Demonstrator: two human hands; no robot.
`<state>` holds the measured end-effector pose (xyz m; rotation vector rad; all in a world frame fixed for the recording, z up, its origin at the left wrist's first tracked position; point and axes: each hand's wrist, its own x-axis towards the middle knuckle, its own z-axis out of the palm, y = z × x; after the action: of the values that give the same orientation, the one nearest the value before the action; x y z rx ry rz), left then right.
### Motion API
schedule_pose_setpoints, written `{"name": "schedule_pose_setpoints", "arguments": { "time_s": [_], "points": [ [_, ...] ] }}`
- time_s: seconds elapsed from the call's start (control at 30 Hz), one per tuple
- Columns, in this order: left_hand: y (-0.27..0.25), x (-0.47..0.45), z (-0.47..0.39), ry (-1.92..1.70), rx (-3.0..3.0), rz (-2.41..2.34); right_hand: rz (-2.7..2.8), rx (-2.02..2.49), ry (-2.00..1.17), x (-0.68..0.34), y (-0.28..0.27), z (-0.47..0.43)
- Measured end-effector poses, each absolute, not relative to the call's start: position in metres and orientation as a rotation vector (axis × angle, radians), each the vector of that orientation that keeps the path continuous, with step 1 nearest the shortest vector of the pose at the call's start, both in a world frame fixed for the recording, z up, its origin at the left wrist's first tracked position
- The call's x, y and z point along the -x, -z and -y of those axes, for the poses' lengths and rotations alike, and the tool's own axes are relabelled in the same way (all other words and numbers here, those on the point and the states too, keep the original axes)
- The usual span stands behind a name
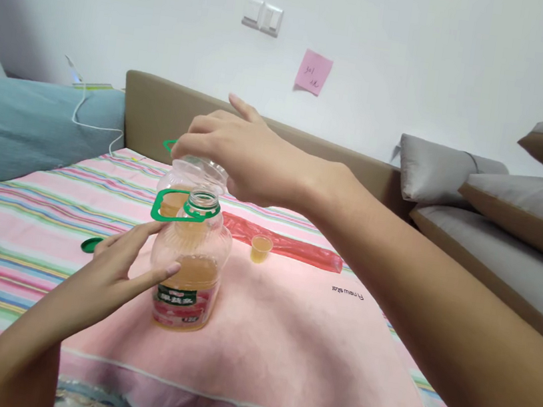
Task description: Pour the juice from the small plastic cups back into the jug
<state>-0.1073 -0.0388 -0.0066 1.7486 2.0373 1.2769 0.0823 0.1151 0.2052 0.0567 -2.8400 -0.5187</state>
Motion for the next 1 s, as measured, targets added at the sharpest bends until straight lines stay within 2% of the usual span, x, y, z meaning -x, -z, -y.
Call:
{"name": "schedule_pose_setpoints", "arguments": {
  "time_s": [0.27,1.0],
  "points": [
    [0.005,0.106,0.038,-1.28,-1.716,-2.053,2.758,-0.122,0.651,-0.089,-0.201,-0.113],
    [0.004,0.106,0.038,-1.282,-1.719,-2.061,2.767,-0.209,0.699,-0.088,-0.194,-0.119]
  ]
}}
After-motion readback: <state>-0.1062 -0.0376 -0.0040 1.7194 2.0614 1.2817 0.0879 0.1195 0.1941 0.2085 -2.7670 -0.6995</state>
